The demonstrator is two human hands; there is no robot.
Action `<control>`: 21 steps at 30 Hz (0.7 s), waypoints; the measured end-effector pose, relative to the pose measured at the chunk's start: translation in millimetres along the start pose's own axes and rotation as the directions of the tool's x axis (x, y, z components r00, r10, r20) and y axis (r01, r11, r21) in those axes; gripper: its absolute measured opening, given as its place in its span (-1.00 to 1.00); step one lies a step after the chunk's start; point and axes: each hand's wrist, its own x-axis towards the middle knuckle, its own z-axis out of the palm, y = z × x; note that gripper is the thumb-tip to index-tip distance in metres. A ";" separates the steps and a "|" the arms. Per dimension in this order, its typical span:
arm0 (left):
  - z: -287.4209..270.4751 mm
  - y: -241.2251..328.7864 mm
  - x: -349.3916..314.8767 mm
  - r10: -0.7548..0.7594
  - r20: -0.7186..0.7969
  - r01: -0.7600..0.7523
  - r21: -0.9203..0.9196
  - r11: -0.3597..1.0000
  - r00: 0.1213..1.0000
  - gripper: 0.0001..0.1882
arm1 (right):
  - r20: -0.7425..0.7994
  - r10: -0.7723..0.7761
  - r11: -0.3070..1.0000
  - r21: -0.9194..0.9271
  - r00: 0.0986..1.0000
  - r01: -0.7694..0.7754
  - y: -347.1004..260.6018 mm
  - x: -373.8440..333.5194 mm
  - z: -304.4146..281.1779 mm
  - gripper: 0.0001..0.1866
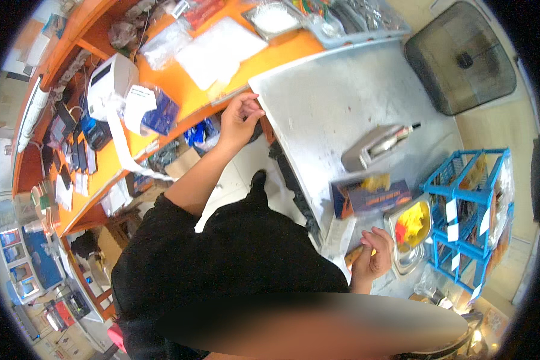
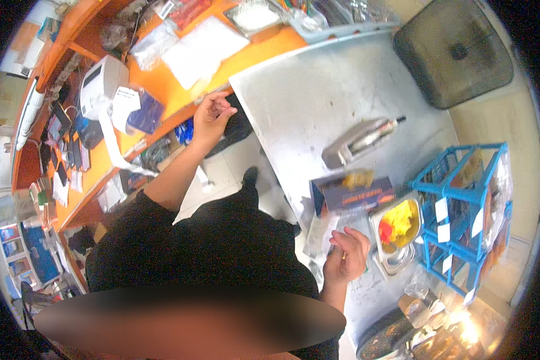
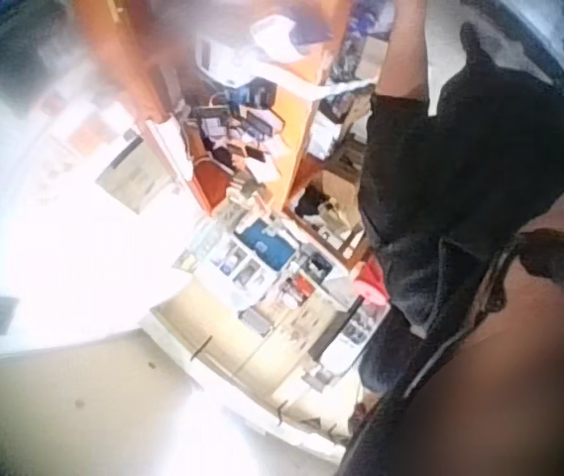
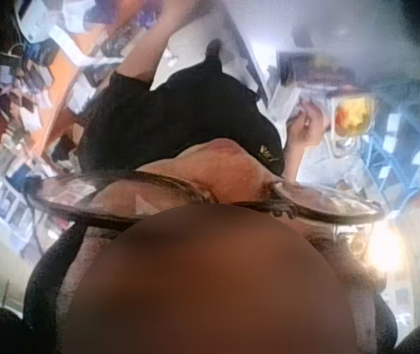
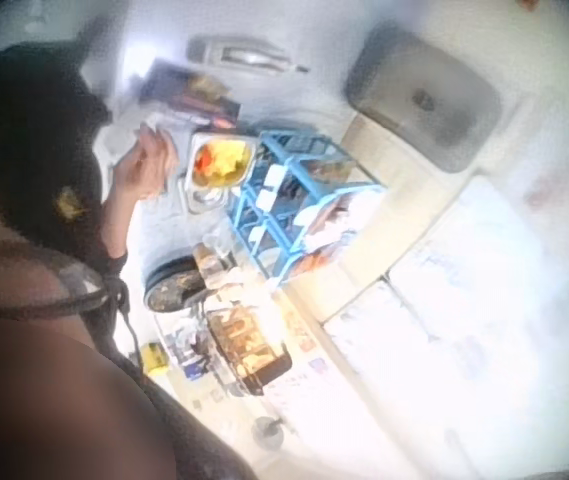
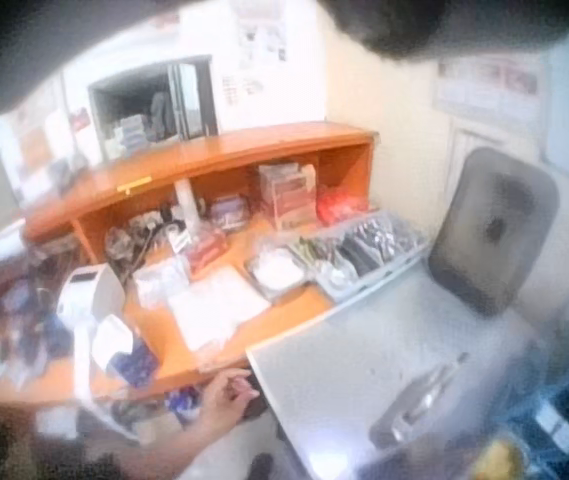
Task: The person assembles a food order by cutting a piece of fried chicken, placing it in a paper container, and adding toppings including yellow flakes, green seaweed, and a brown crumbly topping. The person then closes the container, places it in a plastic bag, and adds a small packet before sealing the bag.
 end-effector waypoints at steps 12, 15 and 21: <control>-67.5 5.4 154.0 0.128 -0.122 -0.086 0.301 0.950 0.984 -0.79 | 0.300 -0.282 0.957 0.151 0.911 0.246 -20.1 157.9 75.9 -0.76; -90.5 -11.2 233.7 0.168 -0.124 -0.086 0.494 0.865 0.978 -0.76 | 0.292 -0.287 0.958 0.068 0.912 0.280 -19.3 187.0 95.6 -0.66; -113.6 -81.8 438.3 0.314 -0.064 -0.168 0.734 0.658 0.947 -0.73 | 0.228 -0.014 0.999 -0.037 0.973 0.023 -34.7 237.7 133.7 -0.69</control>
